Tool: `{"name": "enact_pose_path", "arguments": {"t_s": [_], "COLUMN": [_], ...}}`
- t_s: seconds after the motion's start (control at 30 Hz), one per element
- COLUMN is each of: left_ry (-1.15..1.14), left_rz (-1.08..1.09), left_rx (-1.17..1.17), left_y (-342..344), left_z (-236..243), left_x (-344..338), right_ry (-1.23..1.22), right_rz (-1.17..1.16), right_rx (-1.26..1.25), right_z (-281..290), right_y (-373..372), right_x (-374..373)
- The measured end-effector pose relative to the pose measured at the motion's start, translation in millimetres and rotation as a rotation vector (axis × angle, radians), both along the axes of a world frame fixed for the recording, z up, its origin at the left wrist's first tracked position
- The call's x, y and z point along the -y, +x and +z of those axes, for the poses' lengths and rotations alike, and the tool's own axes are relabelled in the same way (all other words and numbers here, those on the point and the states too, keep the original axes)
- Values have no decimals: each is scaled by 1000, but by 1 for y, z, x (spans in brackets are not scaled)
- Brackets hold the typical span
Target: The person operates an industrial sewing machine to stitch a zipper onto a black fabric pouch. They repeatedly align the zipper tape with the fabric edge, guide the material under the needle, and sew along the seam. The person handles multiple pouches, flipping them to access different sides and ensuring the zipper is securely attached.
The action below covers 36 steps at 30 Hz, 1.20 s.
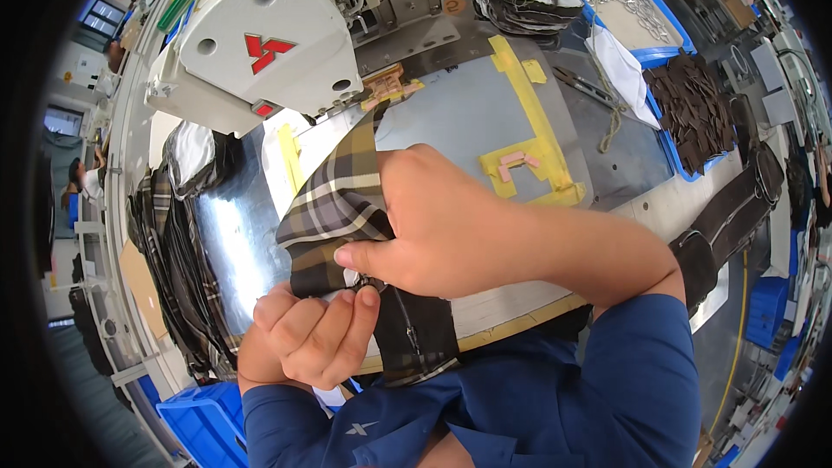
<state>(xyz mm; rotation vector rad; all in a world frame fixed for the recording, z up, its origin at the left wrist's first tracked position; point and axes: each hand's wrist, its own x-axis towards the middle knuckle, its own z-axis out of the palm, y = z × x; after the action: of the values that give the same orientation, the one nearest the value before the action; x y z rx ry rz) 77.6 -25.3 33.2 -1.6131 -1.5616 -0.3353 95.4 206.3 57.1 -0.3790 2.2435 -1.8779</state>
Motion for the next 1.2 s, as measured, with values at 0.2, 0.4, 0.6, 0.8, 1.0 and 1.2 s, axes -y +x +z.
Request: {"name": "enact_pose_path", "arguments": {"t_s": [0.2, 0.4, 0.6, 0.8, 1.0, 1.2], "left_ry": [50, 98, 77, 19, 37, 58], "left_rz": [-115, -117, -93, -114, -157, -212], "left_rx": [5, 249, 305, 405, 456, 432], "left_y": [-8, -5, -2, -3, 1, -2], "left_z": [-5, -8, -2, 10, 11, 9], "left_x": [-2, -5, 0, 5, 8, 5], "right_ry": [-54, -172, 26, 281, 340, 510], "right_rz": [24, -138, -396, 181, 305, 32], "right_rx": [103, 155, -83, -666, -729, -1115], "right_z": [-8, -6, 16, 16, 1, -3], "right_y": [-4, -8, -14, -12, -5, 1], "right_x": [5, -5, -28, -36, -27, -7]}}
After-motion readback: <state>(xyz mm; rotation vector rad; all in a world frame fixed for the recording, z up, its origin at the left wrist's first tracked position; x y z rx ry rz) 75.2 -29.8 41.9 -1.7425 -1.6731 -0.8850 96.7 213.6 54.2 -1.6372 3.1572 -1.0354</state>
